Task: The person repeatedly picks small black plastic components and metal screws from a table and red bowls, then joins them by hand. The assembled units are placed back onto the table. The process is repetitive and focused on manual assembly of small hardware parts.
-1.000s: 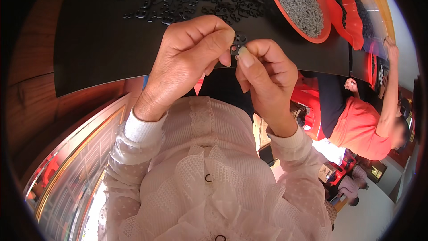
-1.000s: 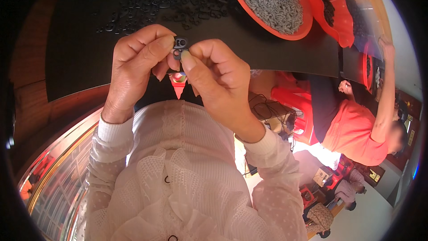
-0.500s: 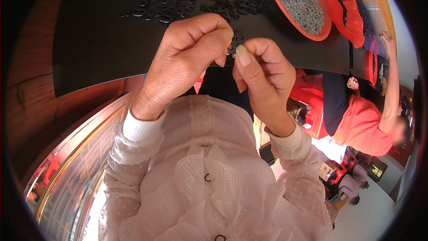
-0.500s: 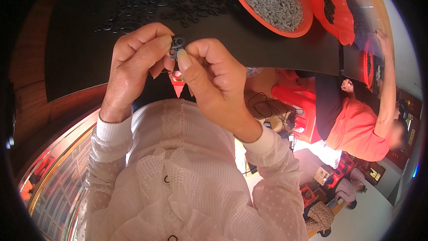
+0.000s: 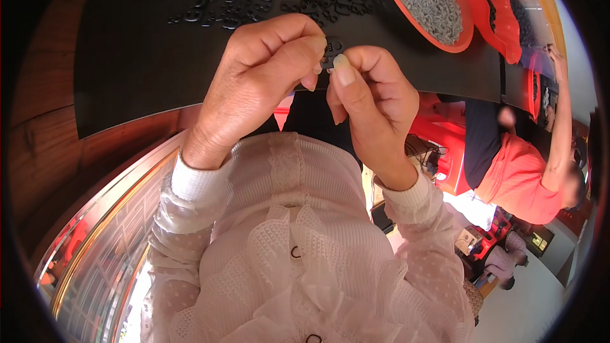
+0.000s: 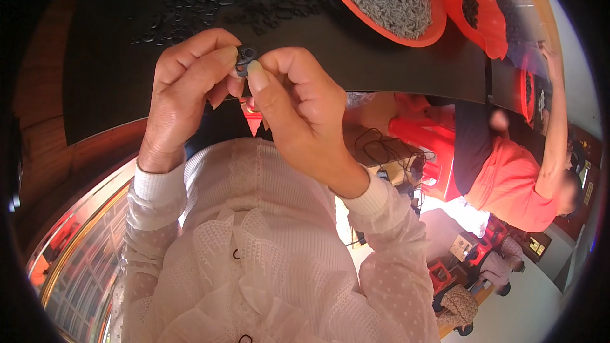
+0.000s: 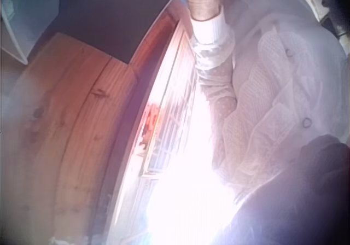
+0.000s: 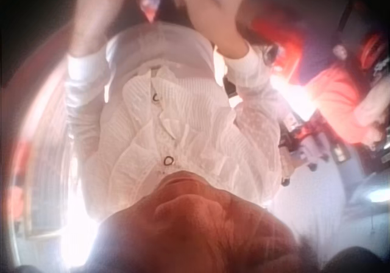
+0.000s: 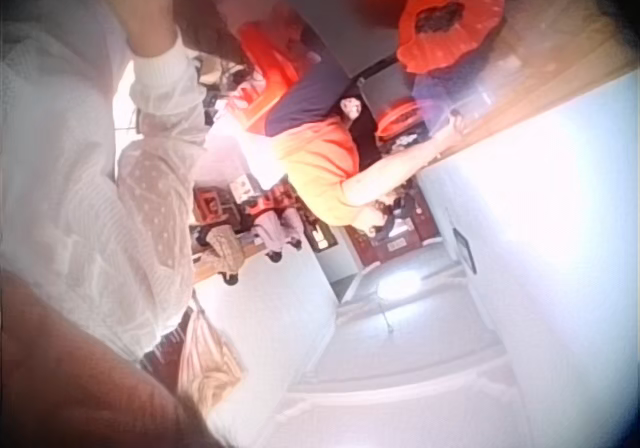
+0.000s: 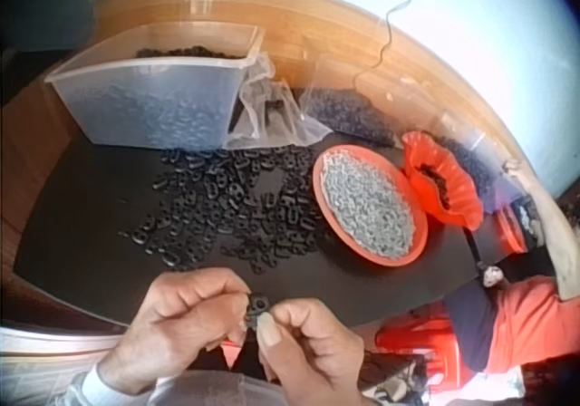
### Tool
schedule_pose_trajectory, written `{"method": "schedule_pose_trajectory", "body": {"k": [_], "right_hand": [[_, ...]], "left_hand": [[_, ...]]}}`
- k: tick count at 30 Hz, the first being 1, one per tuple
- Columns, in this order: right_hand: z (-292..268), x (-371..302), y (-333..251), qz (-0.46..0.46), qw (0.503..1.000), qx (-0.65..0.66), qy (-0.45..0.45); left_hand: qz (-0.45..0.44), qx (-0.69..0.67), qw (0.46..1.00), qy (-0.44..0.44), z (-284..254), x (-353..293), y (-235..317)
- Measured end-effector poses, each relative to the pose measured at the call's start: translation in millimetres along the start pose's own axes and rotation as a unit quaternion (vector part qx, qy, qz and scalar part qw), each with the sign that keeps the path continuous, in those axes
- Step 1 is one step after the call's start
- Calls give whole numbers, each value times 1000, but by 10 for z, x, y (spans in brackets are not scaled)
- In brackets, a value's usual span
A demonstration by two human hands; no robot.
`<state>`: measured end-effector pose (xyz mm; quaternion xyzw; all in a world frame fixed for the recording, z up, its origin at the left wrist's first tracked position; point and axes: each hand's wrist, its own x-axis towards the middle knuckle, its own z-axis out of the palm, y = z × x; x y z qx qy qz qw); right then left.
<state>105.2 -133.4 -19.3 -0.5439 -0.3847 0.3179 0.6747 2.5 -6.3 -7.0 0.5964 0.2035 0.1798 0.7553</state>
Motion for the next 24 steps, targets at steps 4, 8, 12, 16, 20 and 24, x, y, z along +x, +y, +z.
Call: {"method": "schedule_pose_trajectory", "body": {"k": [4,8,12,16,20,24], "right_hand": [[-29,3,-57,-5,998,-69,-6],[-221,7,-92,-45,977,-206,-29],[-503,89,-174,-112,936,-328,-64],[-343,270,-208,-235,844,-461,-141],[-261,372,-151,-305,783,-516,-165],[-282,440,-227,-316,764,-526,-201]], "left_hand": [[-9,8,1000,-9,16,18,34],[-28,14,999,-17,59,67,62],[-59,13,998,-31,131,169,93],[-38,22,998,-52,8,58,64],[-23,5,998,-66,-84,-15,52],[-50,12,997,-53,-61,-40,88]]}}
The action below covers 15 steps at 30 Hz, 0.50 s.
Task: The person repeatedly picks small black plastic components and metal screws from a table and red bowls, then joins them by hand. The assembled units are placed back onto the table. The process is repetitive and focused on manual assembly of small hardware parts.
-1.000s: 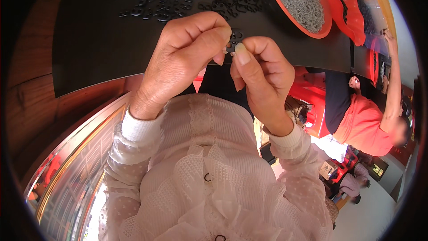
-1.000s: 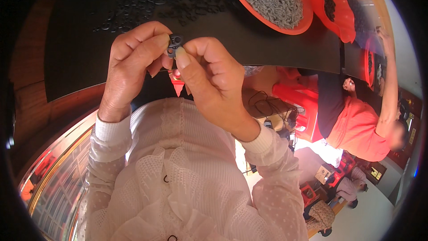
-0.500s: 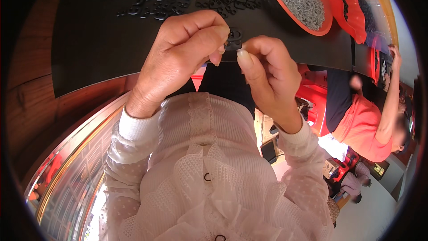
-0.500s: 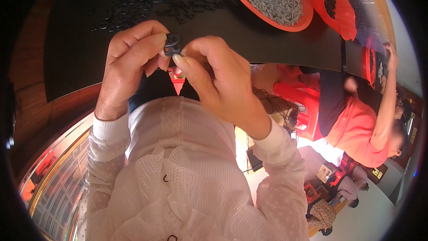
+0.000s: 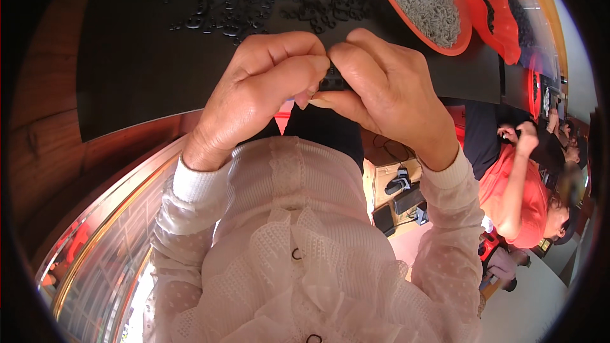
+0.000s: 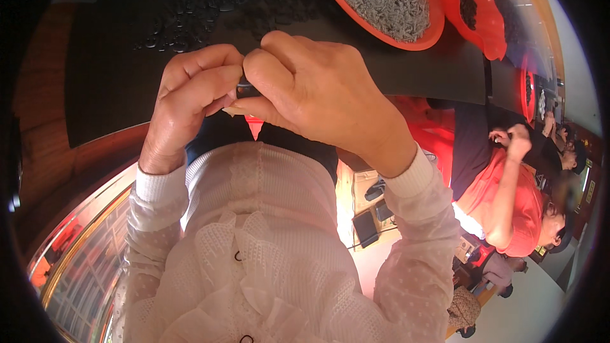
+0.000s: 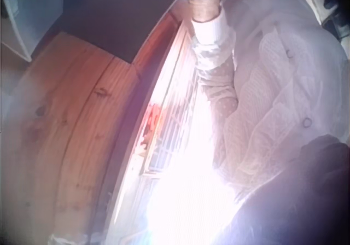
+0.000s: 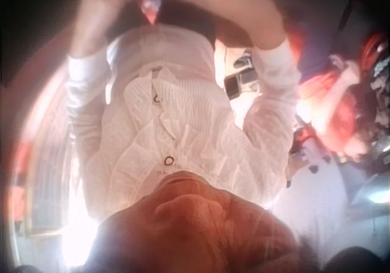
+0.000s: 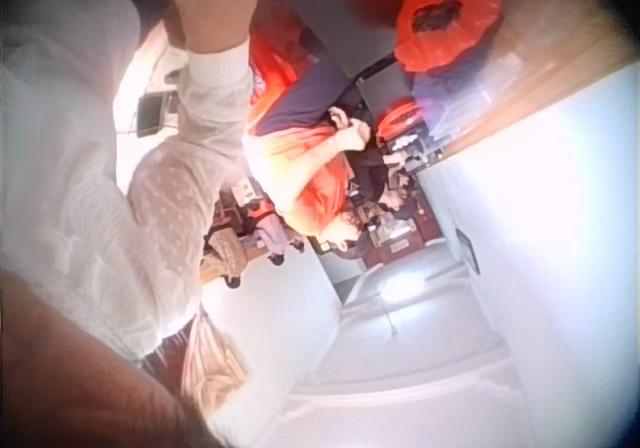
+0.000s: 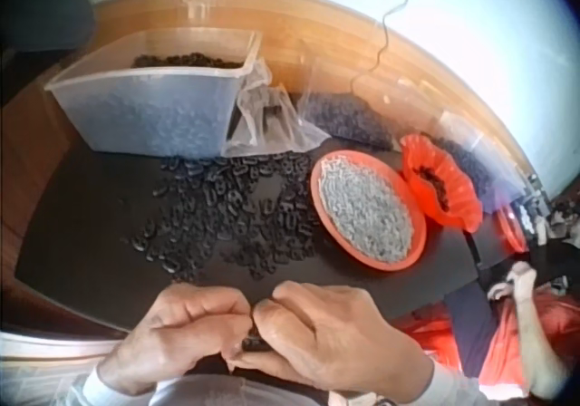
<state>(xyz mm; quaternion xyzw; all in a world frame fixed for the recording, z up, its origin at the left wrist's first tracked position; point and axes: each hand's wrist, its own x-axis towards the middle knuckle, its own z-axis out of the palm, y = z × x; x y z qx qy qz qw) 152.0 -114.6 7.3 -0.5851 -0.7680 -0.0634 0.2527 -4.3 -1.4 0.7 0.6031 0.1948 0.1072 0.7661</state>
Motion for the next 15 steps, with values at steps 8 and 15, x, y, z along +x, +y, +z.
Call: {"method": "schedule_pose_trajectory", "body": {"k": [8,15], "right_hand": [[51,25,19,-7,1000,29,3],[2,48,31,-18,999,24,-37]], "left_hand": [[4,21,999,-30,-51,23,-14],[108,9,994,-8,-22,36,-135]]}}
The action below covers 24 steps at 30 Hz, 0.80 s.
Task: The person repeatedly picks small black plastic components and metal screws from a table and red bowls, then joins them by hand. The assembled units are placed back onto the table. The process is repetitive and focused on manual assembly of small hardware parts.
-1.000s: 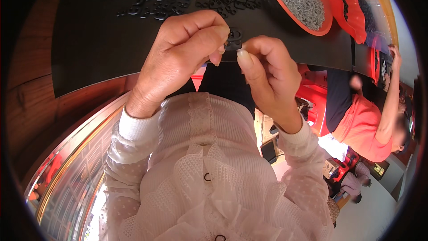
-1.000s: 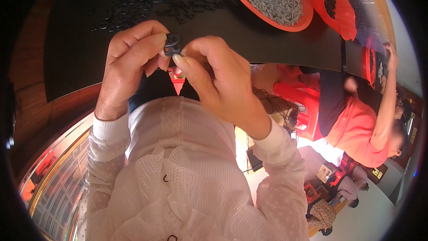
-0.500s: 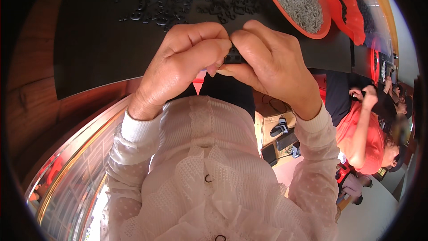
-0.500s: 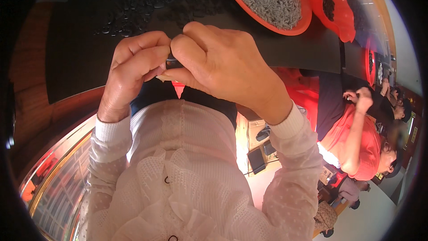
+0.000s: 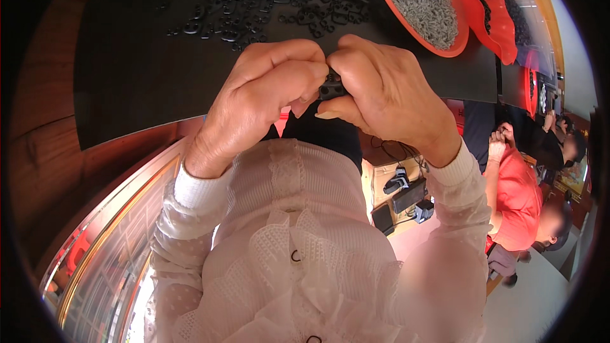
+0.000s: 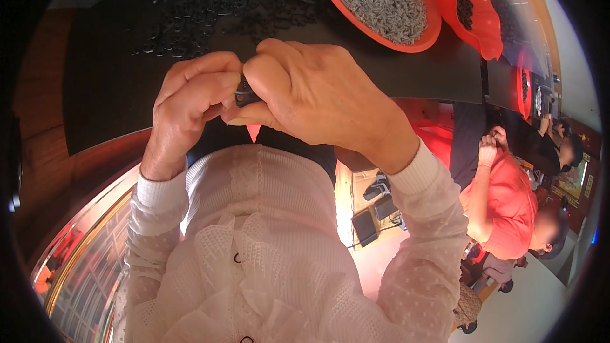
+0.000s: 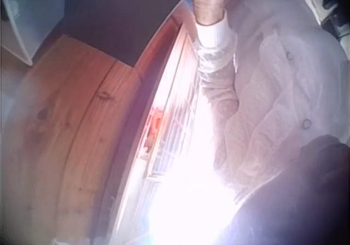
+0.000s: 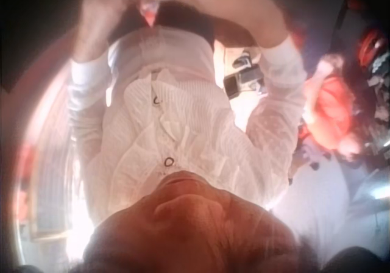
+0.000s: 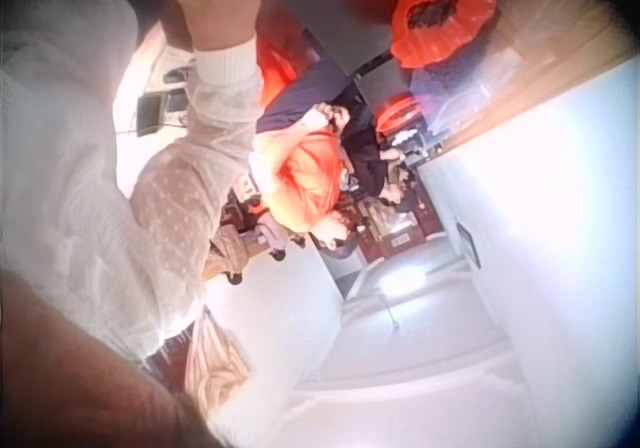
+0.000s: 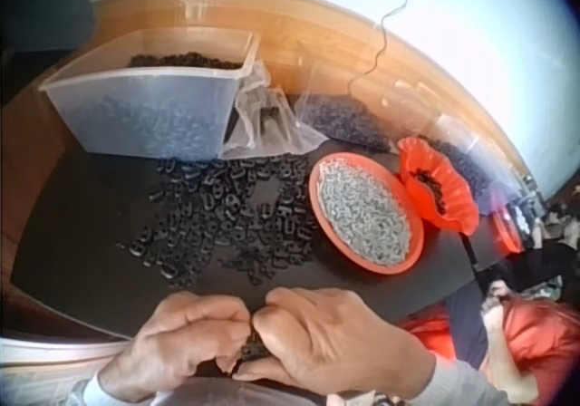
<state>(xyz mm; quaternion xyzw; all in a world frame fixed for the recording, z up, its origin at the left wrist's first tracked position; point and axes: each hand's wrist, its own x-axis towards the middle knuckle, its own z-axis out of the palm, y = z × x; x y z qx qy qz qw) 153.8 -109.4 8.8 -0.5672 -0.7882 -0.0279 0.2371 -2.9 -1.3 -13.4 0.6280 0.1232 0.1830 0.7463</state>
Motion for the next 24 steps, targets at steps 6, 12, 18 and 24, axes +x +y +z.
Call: {"method": "schedule_pose_trajectory", "body": {"k": [6,12,18,24], "right_hand": [[18,-13,8,-18,1000,-17,4],[52,-12,-5,-26,999,-35,29],[85,-47,-51,-16,995,-68,72],[101,-68,-77,-8,994,-77,80]], "left_hand": [[-21,4,1000,2,16,-8,21],[34,48,998,-4,4,-18,-26],[-74,-13,997,4,18,-10,67],[-43,-6,999,4,5,-22,13]]}}
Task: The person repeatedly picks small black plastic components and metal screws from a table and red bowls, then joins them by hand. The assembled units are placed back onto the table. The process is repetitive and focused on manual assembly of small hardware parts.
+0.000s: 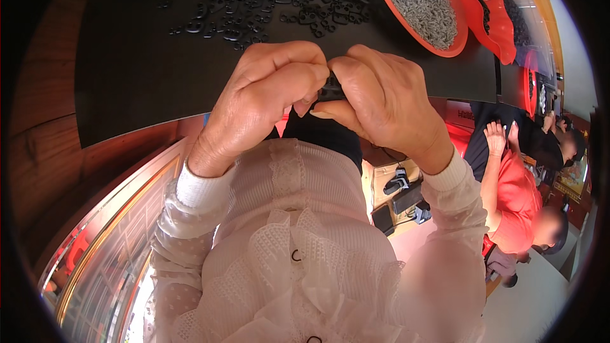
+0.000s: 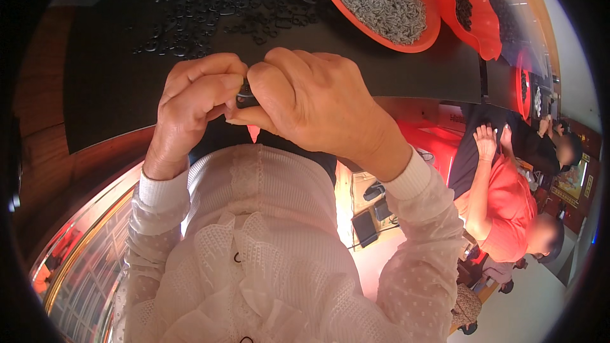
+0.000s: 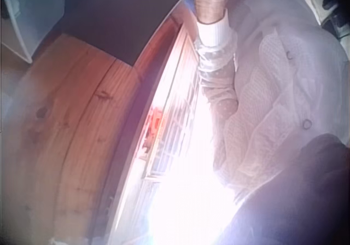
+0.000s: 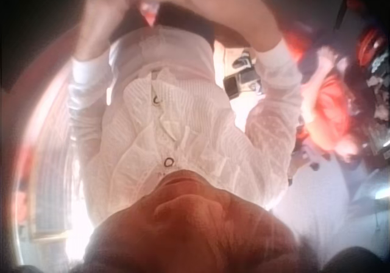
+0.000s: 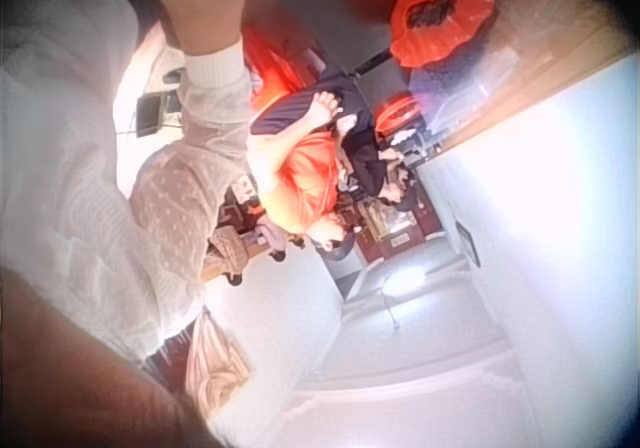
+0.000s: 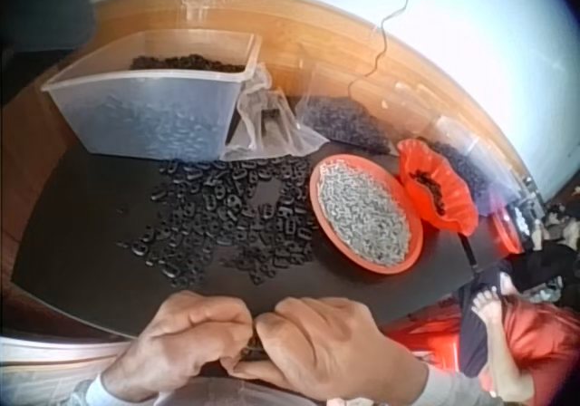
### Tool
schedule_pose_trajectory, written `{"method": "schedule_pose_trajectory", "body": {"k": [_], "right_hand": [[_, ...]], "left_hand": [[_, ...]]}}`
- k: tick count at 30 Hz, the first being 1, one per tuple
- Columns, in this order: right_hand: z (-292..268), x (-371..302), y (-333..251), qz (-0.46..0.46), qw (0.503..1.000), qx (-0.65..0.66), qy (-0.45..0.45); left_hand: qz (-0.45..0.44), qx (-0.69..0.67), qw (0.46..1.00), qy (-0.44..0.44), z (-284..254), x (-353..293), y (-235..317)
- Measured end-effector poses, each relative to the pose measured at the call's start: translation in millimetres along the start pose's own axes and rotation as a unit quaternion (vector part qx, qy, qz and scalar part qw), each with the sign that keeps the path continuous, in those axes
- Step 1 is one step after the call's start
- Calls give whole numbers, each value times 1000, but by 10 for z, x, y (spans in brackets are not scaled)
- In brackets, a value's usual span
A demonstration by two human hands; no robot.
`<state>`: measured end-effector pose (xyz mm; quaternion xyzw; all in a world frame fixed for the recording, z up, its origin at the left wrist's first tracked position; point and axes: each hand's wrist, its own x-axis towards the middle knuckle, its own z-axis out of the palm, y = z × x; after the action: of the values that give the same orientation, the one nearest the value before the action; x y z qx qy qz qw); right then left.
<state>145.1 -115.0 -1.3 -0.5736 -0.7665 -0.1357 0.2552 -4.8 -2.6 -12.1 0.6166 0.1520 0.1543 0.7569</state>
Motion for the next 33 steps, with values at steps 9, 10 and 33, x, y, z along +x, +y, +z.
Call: {"method": "schedule_pose_trajectory", "body": {"k": [9,10,33], "right_hand": [[-2,-33,-143,176,967,184,8],[-19,-51,-216,231,944,235,12],[86,-188,-658,443,626,619,170]], "left_hand": [[20,24,999,21,-3,0,-24],[-7,11,1000,25,-3,0,-20],[-5,31,999,38,61,-25,16]]}}
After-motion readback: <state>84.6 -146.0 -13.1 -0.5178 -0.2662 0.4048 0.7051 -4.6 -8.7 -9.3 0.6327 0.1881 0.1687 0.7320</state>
